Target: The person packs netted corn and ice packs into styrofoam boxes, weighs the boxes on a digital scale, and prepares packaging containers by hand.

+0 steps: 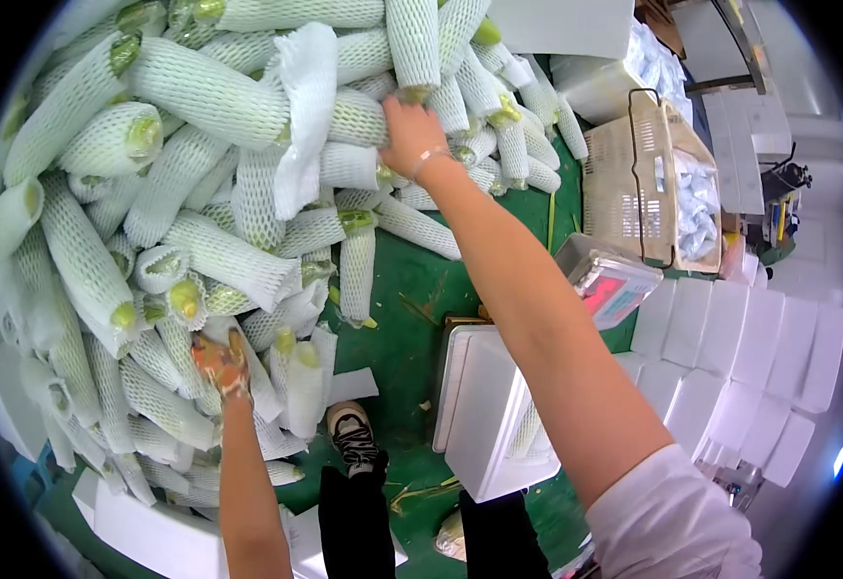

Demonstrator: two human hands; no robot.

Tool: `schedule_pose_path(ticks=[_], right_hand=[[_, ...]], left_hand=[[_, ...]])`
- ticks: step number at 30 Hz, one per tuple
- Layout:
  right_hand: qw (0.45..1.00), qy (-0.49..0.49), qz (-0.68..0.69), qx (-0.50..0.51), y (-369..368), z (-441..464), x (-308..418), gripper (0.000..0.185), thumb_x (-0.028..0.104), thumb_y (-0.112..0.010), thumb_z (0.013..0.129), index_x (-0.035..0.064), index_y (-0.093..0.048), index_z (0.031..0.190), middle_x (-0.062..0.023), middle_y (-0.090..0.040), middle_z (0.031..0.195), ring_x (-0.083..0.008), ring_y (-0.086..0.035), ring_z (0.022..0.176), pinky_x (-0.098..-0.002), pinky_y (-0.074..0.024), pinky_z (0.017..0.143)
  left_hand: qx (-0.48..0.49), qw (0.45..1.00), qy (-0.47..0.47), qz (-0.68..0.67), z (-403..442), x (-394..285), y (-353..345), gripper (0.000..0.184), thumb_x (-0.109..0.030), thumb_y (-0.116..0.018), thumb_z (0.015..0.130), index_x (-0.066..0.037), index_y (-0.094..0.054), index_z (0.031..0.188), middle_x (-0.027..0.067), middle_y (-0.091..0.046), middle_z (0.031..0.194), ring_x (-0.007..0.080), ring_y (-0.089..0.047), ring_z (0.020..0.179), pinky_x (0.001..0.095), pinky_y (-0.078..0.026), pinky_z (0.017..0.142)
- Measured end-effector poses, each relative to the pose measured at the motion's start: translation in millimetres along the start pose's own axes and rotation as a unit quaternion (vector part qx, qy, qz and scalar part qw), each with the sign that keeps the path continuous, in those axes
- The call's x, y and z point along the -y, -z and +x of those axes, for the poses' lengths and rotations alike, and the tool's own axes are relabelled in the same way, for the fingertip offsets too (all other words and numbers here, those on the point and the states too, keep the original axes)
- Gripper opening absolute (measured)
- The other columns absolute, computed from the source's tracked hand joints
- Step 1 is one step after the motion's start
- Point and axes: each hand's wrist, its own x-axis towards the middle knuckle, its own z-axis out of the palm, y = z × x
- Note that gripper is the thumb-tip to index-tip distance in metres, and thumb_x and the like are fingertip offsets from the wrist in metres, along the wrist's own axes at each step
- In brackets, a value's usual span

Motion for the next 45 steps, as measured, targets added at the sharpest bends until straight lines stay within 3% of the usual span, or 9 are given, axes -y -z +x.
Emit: schedule_pose_path(ticks=[5, 10, 14, 18, 22, 26, 33, 40, 45], right_hand=[[0.975, -0.173, 0.136, 0.016, 36, -98, 20, 0.051, 0.028, -0.073, 0.063, 0.0007, -0.049, 0.098, -0.0213, -0.061, 0.090, -0.0373, -0.059, 0.085, -0.0440, -0.0481, 0.074], [0.852, -0.344, 0.390, 0.061, 74, -258, 65, 0.054, 0.027, -0.074, 0.065, -0.0036, -0.048, 0.102, -0.0256, -0.063, 0.088, -0.0403, -0.063, 0.079, -0.0422, -0.0506, 0.074], [0.695, -0.406, 0.538, 0.251, 102, -381, 123, 0.065, 0.032, -0.077, 0.066, -0.0049, -0.049, 0.112, -0.0234, -0.062, 0.098, -0.0329, -0.063, 0.088, -0.0371, -0.0496, 0.077], [0.702, -0.362, 0.557, 0.257, 87, -453, 142, 0.061, 0.037, -0.072, 0.076, -0.0046, -0.048, 0.114, -0.0213, -0.061, 0.097, -0.0273, -0.062, 0.088, -0.0340, -0.0489, 0.076], [0.733, -0.430, 0.498, 0.174, 6, -461, 116, 0.050, 0.035, -0.066, 0.081, -0.0036, -0.048, 0.108, -0.0162, -0.063, 0.083, -0.0292, -0.063, 0.078, -0.0361, -0.0490, 0.071], [0.761, -0.476, 0.340, 0.280, -77, -421, 92, 0.065, 0.041, -0.064, 0.076, -0.0085, -0.043, 0.112, -0.0278, -0.060, 0.101, -0.0379, -0.060, 0.095, -0.0414, -0.0474, 0.083], [0.693, -0.701, 0.051, 0.160, -189, -403, 111, 0.072, 0.043, -0.077, 0.061, -0.0011, -0.044, 0.106, -0.0190, -0.057, 0.107, -0.0383, -0.057, 0.097, -0.0479, -0.0474, 0.082], [0.818, -0.347, 0.455, 0.061, -145, -345, 145, 0.058, 0.030, -0.072, 0.070, -0.0028, -0.044, 0.108, -0.0242, -0.055, 0.101, -0.0389, -0.054, 0.094, -0.0445, -0.0435, 0.082], [0.930, -0.336, 0.149, -0.013, -182, -276, 131, 0.065, 0.039, -0.071, 0.071, -0.0061, -0.045, 0.111, -0.0271, -0.052, 0.105, -0.0409, -0.050, 0.099, -0.0446, -0.0410, 0.086]], left_hand=[[0.134, 0.827, 0.207, -0.505, -8, 37, 113, 0.053, -0.018, -0.069, 0.078, 0.000, -0.046, 0.122, 0.0213, -0.052, 0.113, 0.0288, -0.054, 0.099, 0.0389, -0.046, 0.085], [0.333, 0.167, 0.424, -0.826, 31, 16, 254, 0.043, -0.014, -0.059, 0.085, 0.000, -0.045, 0.124, 0.0085, -0.052, 0.099, 0.0177, -0.053, 0.091, 0.0268, -0.046, 0.078], [0.488, 0.484, 0.194, -0.700, 29, -39, 306, 0.042, -0.024, -0.053, 0.091, 0.000, -0.047, 0.125, 0.0121, -0.059, 0.105, 0.0222, -0.060, 0.090, 0.0315, -0.050, 0.077], [0.454, 0.205, 0.443, -0.745, -54, -81, 302, 0.034, -0.014, -0.065, 0.075, 0.002, -0.059, 0.105, 0.0141, -0.064, 0.094, 0.0253, -0.064, 0.084, 0.0352, -0.054, 0.073], [0.420, 0.370, 0.448, -0.697, -57, -60, 269, 0.031, -0.014, -0.066, 0.072, 0.004, -0.060, 0.096, 0.0122, -0.064, 0.084, 0.0246, -0.064, 0.077, 0.0348, -0.054, 0.070], [0.062, 0.944, -0.098, -0.310, -252, -2, -10, 0.038, -0.024, -0.056, 0.087, -0.009, -0.049, 0.122, 0.0116, -0.056, 0.118, 0.0242, -0.052, 0.109, 0.0383, -0.050, 0.081], [0.166, 0.920, 0.140, -0.326, -33, 33, 31, 0.059, -0.033, -0.058, 0.086, -0.002, -0.037, 0.132, 0.0267, -0.051, 0.118, 0.0389, -0.054, 0.103, 0.0418, -0.048, 0.084], [0.247, 0.857, 0.269, -0.362, -31, 1, 3, 0.076, -0.040, -0.062, 0.079, 0.010, -0.034, 0.129, 0.0304, -0.050, 0.117, 0.0410, -0.052, 0.107, 0.0419, -0.043, 0.092], [0.199, 0.899, 0.191, -0.341, -14, 34, 96, 0.069, -0.024, -0.064, 0.079, 0.010, -0.034, 0.131, 0.0305, -0.045, 0.122, 0.0409, -0.049, 0.110, 0.0430, -0.039, 0.096]])
